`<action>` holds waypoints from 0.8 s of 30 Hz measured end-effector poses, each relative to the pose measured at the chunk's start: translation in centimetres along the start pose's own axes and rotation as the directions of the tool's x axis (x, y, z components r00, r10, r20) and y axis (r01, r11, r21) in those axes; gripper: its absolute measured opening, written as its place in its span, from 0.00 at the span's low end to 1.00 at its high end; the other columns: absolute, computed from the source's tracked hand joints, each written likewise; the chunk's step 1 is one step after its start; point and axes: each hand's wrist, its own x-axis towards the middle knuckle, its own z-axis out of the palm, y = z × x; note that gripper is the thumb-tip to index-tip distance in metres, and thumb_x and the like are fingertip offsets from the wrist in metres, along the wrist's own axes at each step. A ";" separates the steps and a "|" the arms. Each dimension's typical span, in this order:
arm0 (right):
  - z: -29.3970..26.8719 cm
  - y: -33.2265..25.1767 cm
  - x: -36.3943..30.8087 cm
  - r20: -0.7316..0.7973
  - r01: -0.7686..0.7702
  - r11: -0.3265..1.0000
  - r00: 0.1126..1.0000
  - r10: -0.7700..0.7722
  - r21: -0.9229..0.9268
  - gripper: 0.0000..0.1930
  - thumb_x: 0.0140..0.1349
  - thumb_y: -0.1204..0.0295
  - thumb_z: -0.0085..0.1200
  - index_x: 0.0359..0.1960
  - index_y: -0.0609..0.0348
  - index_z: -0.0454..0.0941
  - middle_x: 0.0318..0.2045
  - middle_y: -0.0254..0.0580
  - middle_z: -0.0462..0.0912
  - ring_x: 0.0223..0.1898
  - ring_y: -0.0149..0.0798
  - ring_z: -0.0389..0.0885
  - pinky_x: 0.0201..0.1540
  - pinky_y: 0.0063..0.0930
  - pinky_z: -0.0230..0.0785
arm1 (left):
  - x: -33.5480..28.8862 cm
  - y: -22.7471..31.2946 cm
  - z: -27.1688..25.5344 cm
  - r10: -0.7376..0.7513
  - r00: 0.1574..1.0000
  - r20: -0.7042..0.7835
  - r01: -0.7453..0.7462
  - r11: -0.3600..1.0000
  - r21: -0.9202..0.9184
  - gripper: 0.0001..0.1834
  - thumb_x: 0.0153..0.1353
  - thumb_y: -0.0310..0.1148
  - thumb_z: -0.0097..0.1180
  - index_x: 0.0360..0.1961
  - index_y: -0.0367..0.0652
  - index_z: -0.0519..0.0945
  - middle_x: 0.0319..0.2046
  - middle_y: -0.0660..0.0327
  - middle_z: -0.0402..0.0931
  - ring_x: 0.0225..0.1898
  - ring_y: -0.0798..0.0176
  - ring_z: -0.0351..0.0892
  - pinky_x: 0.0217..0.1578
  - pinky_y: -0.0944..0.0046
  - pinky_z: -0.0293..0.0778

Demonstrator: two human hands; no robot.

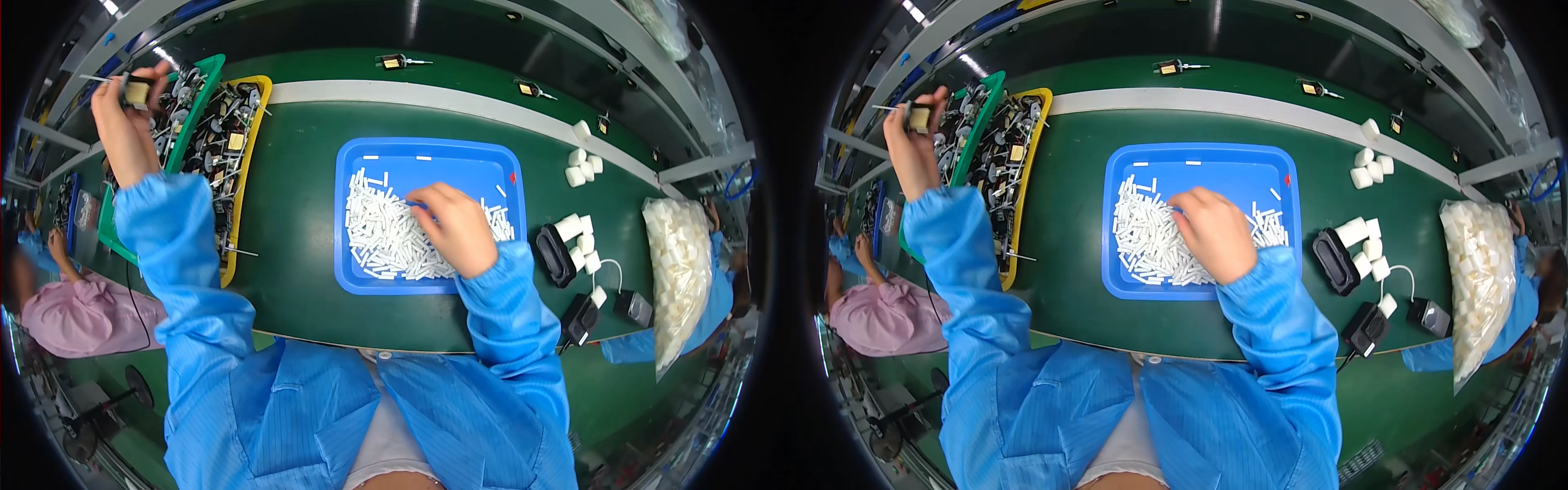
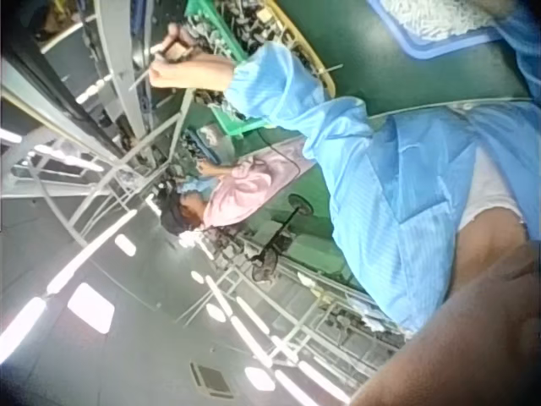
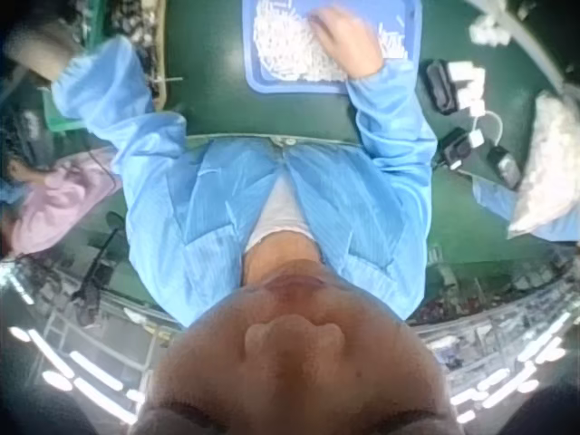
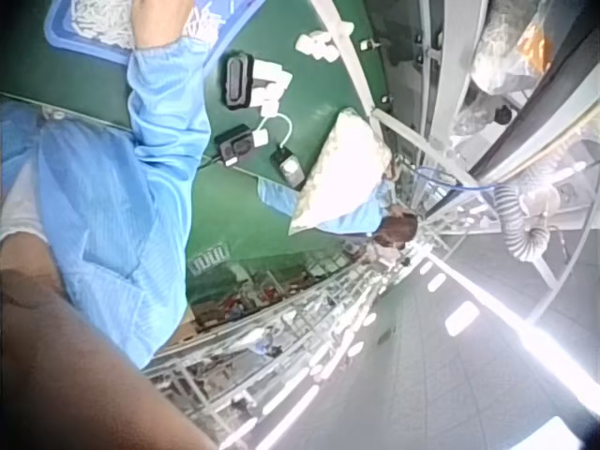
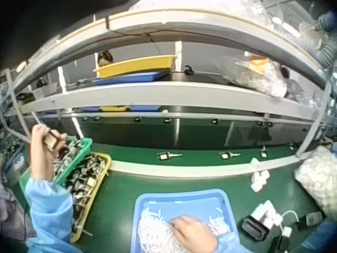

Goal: The person inserts small white cylindrical components into a grey electronic device and places the assembled unit on a green conveyor belt. The person repeats this process, transferring components from a yellow tray to a blue tray and continuing the assembly.

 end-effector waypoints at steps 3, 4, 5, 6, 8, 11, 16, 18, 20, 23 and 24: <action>1.4 0.4 0.6 0.200 -0.023 0.986 0.978 0.056 -0.164 0.04 0.50 0.75 0.56 0.29 0.59 0.78 0.29 0.43 0.79 0.34 0.49 0.78 0.34 0.40 0.72 | -7.1 0.9 3.8 -0.162 0.938 0.307 0.157 0.987 0.039 0.20 0.67 0.46 0.37 0.43 0.40 0.71 0.30 0.58 0.74 0.27 0.66 0.76 0.18 0.75 0.66; 1.5 0.4 0.7 0.217 -0.045 0.984 0.973 0.083 -0.175 0.04 0.50 0.75 0.56 0.29 0.59 0.79 0.30 0.43 0.80 0.34 0.49 0.78 0.34 0.40 0.72 | -9.1 0.5 4.7 -0.254 0.888 0.382 0.249 0.966 0.062 0.23 0.68 0.47 0.33 0.44 0.40 0.72 0.28 0.59 0.73 0.20 0.71 0.72 0.12 0.78 0.59; 1.6 0.4 0.9 0.238 -0.065 0.980 0.965 0.109 -0.186 0.04 0.50 0.75 0.56 0.29 0.59 0.79 0.31 0.43 0.80 0.34 0.49 0.78 0.34 0.39 0.72 | -11.1 0.4 5.3 -0.367 0.807 0.463 0.339 0.929 0.145 0.27 0.68 0.52 0.32 0.44 0.38 0.73 0.26 0.59 0.73 0.18 0.71 0.73 0.11 0.77 0.59; 1.5 0.6 1.0 0.263 -0.079 0.977 0.956 0.130 -0.197 0.04 0.50 0.75 0.56 0.29 0.58 0.79 0.31 0.43 0.80 0.34 0.49 0.78 0.35 0.39 0.72 | -12.7 0.2 5.4 -0.404 0.711 0.575 0.355 0.913 0.201 0.29 0.68 0.54 0.30 0.45 0.37 0.72 0.27 0.60 0.74 0.19 0.72 0.72 0.12 0.77 0.60; 1.0 1.1 0.9 0.151 0.004 0.993 0.988 0.013 -0.115 0.06 0.51 0.75 0.57 0.31 0.58 0.81 0.31 0.43 0.80 0.33 0.47 0.79 0.33 0.36 0.73 | -15.7 -1.1 5.4 -0.457 0.552 0.698 0.520 0.843 0.140 0.19 0.68 0.43 0.41 0.47 0.38 0.73 0.28 0.60 0.75 0.24 0.71 0.76 0.16 0.78 0.64; -0.3 1.3 0.5 0.070 -0.095 0.988 0.994 0.087 0.123 0.08 0.52 0.77 0.57 0.35 0.58 0.82 0.30 0.42 0.80 0.31 0.40 0.80 0.31 0.28 0.73 | -18.9 -0.9 6.8 -0.540 0.454 0.709 0.580 0.783 0.225 0.14 0.58 0.25 0.53 0.47 0.39 0.76 0.33 0.60 0.78 0.32 0.67 0.79 0.26 0.73 0.73; -4.1 -2.2 0.7 0.050 -0.387 0.623 0.872 0.487 0.680 0.08 0.56 0.77 0.57 0.38 0.62 0.82 0.35 0.43 0.83 0.35 0.33 0.81 0.35 0.22 0.74 | -20.1 -0.9 7.7 -0.435 0.541 0.720 0.276 0.900 0.336 0.12 0.55 0.25 0.58 0.42 0.40 0.78 0.33 0.57 0.79 0.31 0.66 0.79 0.25 0.70 0.72; -5.0 -3.1 0.4 0.061 -0.330 0.522 0.883 0.466 0.786 0.09 0.57 0.81 0.55 0.39 0.67 0.79 0.38 0.46 0.82 0.37 0.34 0.81 0.37 0.22 0.74 | -19.8 -0.6 8.0 -0.386 0.567 0.728 0.215 0.922 0.322 0.12 0.54 0.25 0.58 0.42 0.40 0.79 0.32 0.57 0.79 0.30 0.65 0.79 0.24 0.70 0.72; -5.2 -3.4 0.2 0.049 -0.261 0.467 0.907 0.418 0.845 0.09 0.57 0.82 0.55 0.40 0.68 0.78 0.38 0.48 0.82 0.37 0.35 0.81 0.37 0.22 0.74 | -19.5 -0.4 8.3 -0.384 0.562 0.733 0.192 0.922 0.336 0.13 0.54 0.25 0.58 0.42 0.41 0.79 0.31 0.57 0.78 0.28 0.65 0.78 0.23 0.69 0.72; -5.1 -3.0 0.3 0.023 -0.234 0.454 0.906 0.422 0.860 0.09 0.56 0.83 0.54 0.40 0.69 0.78 0.38 0.49 0.82 0.37 0.35 0.81 0.38 0.22 0.74 | -19.3 -0.7 8.6 -0.371 0.573 0.730 0.149 0.924 0.353 0.13 0.53 0.25 0.59 0.42 0.41 0.79 0.29 0.57 0.77 0.26 0.64 0.77 0.22 0.69 0.71; -5.0 -2.9 0.3 0.007 -0.218 0.452 0.906 0.423 0.865 0.09 0.56 0.83 0.54 0.39 0.68 0.78 0.38 0.49 0.82 0.37 0.35 0.81 0.38 0.22 0.74 | -19.2 -0.8 8.7 -0.365 0.580 0.728 0.133 0.924 0.358 0.13 0.53 0.25 0.59 0.42 0.41 0.79 0.28 0.57 0.77 0.26 0.64 0.77 0.22 0.69 0.71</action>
